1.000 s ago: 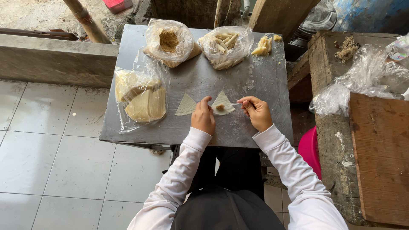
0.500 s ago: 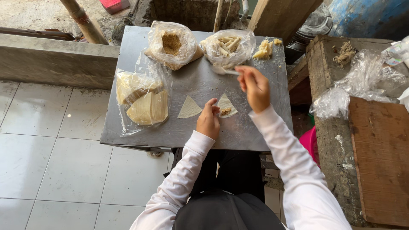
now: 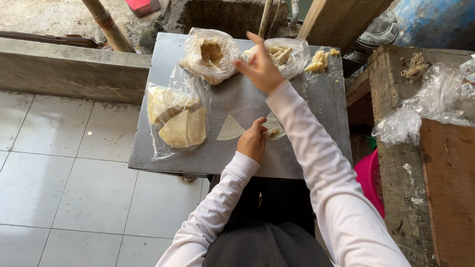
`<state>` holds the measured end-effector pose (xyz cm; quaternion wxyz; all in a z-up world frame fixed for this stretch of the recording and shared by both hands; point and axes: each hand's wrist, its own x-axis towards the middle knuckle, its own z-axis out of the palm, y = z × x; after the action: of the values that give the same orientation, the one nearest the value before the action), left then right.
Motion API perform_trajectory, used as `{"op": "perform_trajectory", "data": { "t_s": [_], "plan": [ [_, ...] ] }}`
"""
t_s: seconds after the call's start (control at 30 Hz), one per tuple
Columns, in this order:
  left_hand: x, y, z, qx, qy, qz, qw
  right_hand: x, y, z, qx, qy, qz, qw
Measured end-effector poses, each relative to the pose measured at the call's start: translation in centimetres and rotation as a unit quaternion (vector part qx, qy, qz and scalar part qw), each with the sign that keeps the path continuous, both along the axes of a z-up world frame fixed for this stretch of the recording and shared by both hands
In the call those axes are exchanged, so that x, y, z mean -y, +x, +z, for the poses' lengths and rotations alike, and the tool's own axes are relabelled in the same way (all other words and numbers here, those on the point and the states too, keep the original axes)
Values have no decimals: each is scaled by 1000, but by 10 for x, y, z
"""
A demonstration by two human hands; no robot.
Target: The person prepares multiple food wrappers by placing a small amount of filling from a bag onto each thin dough sheet and rolling them into cylinders.
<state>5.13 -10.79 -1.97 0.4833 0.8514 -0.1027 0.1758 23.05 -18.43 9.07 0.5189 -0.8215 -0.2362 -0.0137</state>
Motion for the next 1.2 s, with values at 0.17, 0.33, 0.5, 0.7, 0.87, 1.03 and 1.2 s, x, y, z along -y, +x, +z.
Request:
{"op": "perform_trajectory", "data": {
  "t_s": [0.17,0.33,0.5,0.7,0.87,1.03,1.2],
  "plan": [
    [1,6,5,8,8,-13,1000,90,-94,-53,161,-99,-172,967],
    [1,6,9,-2,23,-22,999,109,-172,-94,98,-236,-251,934],
    [3,11,8,14,51,-30,998,101,-176,-107,84,-210,-270,936],
    [0,14,7,9,70,-38,997,90,-174,-101,27,-28,-221,974],
    [-1,15,5,19,81,-35,996,77,-181,-98,85,-41,-181,979],
    [-5,13,16,-10,53,-60,997,77,-181,-101,108,-68,-172,977],
    [-24,14,17,-13,84,-152,985,88,-176,-87,71,-59,-110,990]
  ]
}}
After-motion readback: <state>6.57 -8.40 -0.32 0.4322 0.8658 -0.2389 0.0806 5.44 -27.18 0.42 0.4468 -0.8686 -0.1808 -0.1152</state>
